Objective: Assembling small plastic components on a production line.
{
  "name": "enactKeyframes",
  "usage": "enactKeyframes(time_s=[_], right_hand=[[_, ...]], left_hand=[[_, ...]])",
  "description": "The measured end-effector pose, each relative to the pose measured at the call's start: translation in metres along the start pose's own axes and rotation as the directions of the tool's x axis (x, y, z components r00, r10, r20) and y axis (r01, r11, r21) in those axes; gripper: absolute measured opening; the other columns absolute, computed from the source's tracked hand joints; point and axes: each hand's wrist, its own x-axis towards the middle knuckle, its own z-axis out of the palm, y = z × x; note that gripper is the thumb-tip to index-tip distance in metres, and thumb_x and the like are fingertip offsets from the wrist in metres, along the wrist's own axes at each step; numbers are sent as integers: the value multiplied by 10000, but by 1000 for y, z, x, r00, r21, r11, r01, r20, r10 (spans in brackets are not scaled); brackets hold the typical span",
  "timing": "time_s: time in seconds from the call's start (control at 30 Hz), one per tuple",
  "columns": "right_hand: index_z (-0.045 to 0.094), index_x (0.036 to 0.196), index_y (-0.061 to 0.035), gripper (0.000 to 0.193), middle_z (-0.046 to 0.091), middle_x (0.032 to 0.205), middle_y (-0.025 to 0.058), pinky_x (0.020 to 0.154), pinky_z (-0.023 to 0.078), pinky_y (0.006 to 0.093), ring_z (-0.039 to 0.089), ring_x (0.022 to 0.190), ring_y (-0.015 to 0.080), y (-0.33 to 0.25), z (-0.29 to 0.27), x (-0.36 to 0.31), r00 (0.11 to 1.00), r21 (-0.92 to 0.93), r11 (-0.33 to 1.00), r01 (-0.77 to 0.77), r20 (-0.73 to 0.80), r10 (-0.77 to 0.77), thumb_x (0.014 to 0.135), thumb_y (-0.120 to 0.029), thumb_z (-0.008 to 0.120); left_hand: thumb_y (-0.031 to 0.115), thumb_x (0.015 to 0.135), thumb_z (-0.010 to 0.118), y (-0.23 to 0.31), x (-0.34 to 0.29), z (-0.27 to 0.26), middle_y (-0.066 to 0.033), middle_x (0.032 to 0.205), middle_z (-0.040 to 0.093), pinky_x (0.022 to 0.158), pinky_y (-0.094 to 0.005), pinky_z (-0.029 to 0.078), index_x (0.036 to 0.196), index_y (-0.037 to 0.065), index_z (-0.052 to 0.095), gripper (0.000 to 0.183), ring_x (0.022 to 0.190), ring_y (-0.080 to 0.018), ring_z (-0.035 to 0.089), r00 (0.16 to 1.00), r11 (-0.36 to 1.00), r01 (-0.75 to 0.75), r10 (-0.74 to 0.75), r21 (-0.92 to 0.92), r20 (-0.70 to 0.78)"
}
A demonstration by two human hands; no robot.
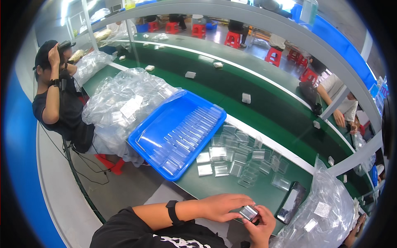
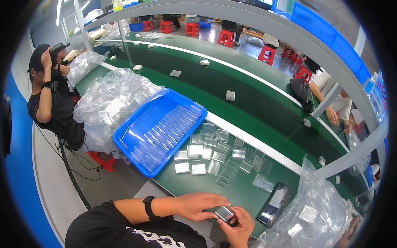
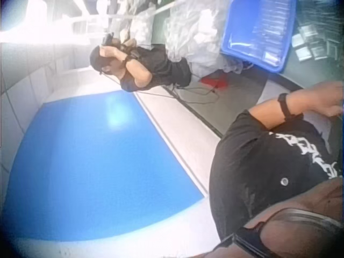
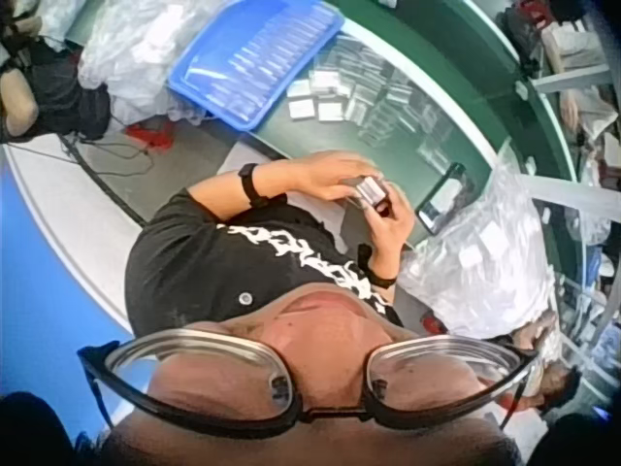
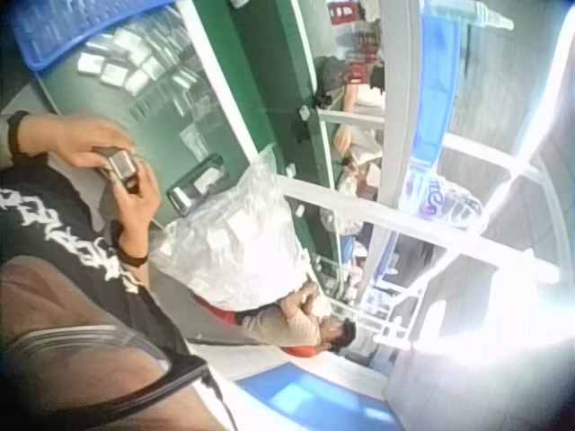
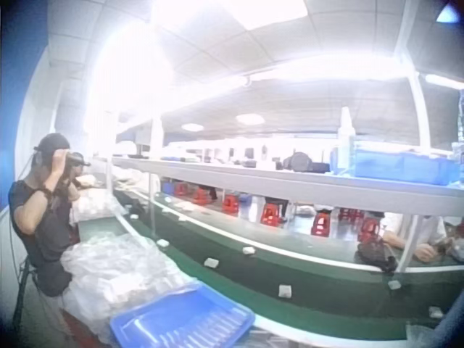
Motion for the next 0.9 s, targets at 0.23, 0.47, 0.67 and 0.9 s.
enactKeyframes(time_s=[0.23,0.47,0.67,0.9], right_hand=[[701,1128,42,545,672,1112,119,660,473,223,603,821,116,-4,1,-5,1000,-26,1000,15,-5,-15,631,-71,895],[706,1147,29,552,685,1126,126,651,509,229,624,827,122,-4,6,-1,999,3,1000,10,-45,-10,638,-58,899],[700,1155,34,565,679,1127,123,666,505,233,609,831,128,-7,8,1,999,31,999,-11,-31,12,636,-68,898],[652,1241,36,601,610,1204,100,741,506,244,628,960,148,-6,5,-1,998,26,998,-58,-14,59,681,-60,847]], left_hand=[[113,942,678,5,-2,0,-168,1434,563,1070,-435,474,1477,48,487,572,1313,-365,554,998,999,28,-27,-17,50],[123,950,673,5,1,0,-168,1443,555,1062,-434,479,1475,46,483,564,1299,-367,565,999,999,48,-47,-14,17],[133,951,677,6,-1,-4,-159,1448,555,1061,-428,481,1461,42,498,548,1302,-352,567,999,999,49,-49,-1,23],[136,943,683,1,-1,2,-152,1436,560,1061,-438,477,1457,38,504,554,1307,-349,553,999,999,7,-6,53,-34]])
